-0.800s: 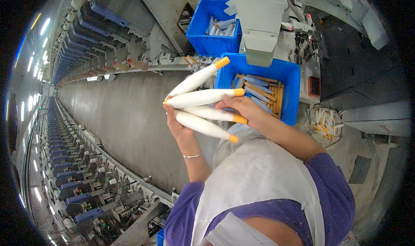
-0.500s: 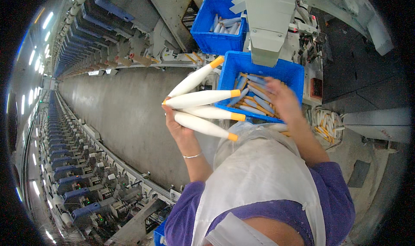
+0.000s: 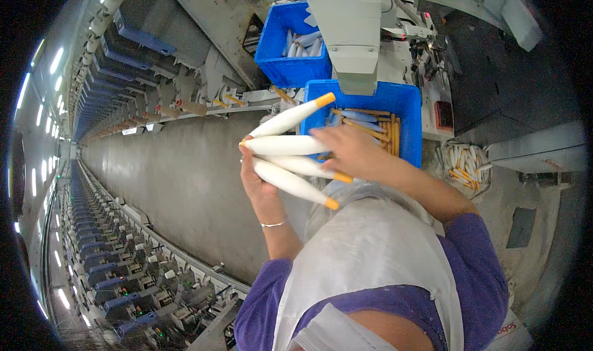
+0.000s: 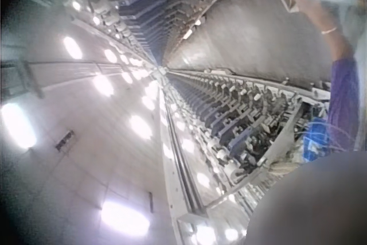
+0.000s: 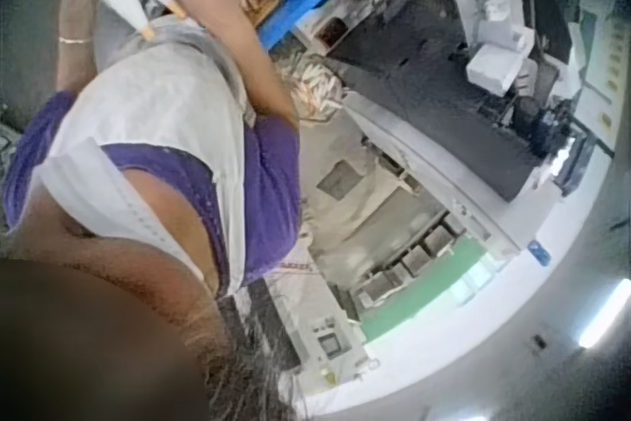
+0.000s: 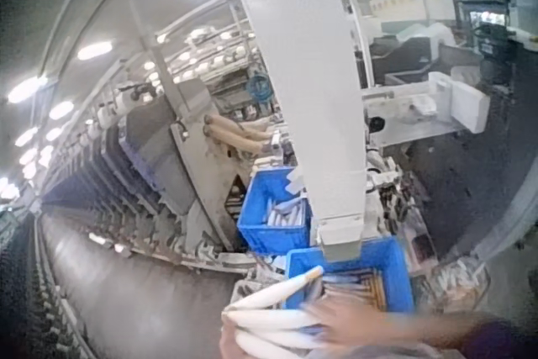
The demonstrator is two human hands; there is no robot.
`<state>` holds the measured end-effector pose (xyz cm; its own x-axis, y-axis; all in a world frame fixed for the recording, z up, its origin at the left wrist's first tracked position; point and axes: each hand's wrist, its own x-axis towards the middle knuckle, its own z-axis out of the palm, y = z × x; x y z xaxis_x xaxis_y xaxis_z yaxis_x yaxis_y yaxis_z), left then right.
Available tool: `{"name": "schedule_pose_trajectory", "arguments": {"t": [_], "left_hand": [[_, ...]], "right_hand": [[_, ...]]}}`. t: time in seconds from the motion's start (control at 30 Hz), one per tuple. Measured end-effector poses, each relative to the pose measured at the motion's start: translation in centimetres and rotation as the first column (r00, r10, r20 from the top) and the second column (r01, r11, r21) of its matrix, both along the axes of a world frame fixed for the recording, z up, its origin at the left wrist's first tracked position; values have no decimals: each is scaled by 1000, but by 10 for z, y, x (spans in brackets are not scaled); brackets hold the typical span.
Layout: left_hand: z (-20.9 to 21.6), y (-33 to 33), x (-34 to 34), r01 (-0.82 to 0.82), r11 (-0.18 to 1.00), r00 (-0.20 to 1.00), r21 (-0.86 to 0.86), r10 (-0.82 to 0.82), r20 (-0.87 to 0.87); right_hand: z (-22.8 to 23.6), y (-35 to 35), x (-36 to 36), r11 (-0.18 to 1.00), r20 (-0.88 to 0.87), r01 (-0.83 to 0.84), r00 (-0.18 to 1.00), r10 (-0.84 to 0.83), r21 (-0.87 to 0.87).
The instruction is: The person picks up white spools with yellow tips from a blue bin, inspects them, and places them into a machine. They then walk along a row of machines and insert the spools into designated slots.
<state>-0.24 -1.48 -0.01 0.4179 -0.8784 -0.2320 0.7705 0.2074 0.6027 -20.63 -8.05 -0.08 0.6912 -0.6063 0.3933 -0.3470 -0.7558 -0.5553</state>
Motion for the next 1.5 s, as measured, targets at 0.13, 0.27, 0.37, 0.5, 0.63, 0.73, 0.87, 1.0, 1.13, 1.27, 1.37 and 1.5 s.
{"name": "schedule_pose_trajectory", "arguments": {"t": [0.13,0.27,0.37,0.5,0.63,0.73,0.87,1.0,1.13,1.27,1.37,1.5], "left_hand": [[-1,4,-2,8,1000,1000,20,-8,-18],[-7,13,-9,19,997,1000,71,-19,-9],[-16,6,-17,0,996,978,93,19,-209],[-18,1,1,-50,999,988,4,50,-149],[-12,6,17,-92,996,992,7,92,-80],[-12,4,15,-37,999,992,-12,35,-123],[-14,-1,9,2,999,993,-35,-6,-114],[-14,1,5,-16,998,994,-64,8,-110],[-14,2,-2,-12,990,992,-138,-5,-123],[-11,8,-3,-98,993,989,-66,90,-117],[-11,14,-2,-105,994,984,-41,98,-147],[-17,14,-12,-67,997,980,-45,57,-191]], "right_hand": [[4,5,20,965,-154,1,987,41,263],[-8,3,-13,770,-176,-55,961,214,636],[-11,-1,-42,728,-109,-50,980,169,684],[-4,-11,-75,583,-104,52,993,56,811],[-5,-5,-85,688,104,-1,989,-109,726],[-14,0,-83,831,437,-226,899,-23,508],[-18,-2,-84,600,552,-326,799,-239,731],[-15,-4,-73,416,256,-131,931,-261,900],[-22,8,-32,287,344,-281,917,-200,916],[-23,16,-15,363,411,-309,877,-250,879],[-17,20,-28,461,358,-217,901,-244,861],[-11,21,-50,623,220,-48,954,-201,781]]}}
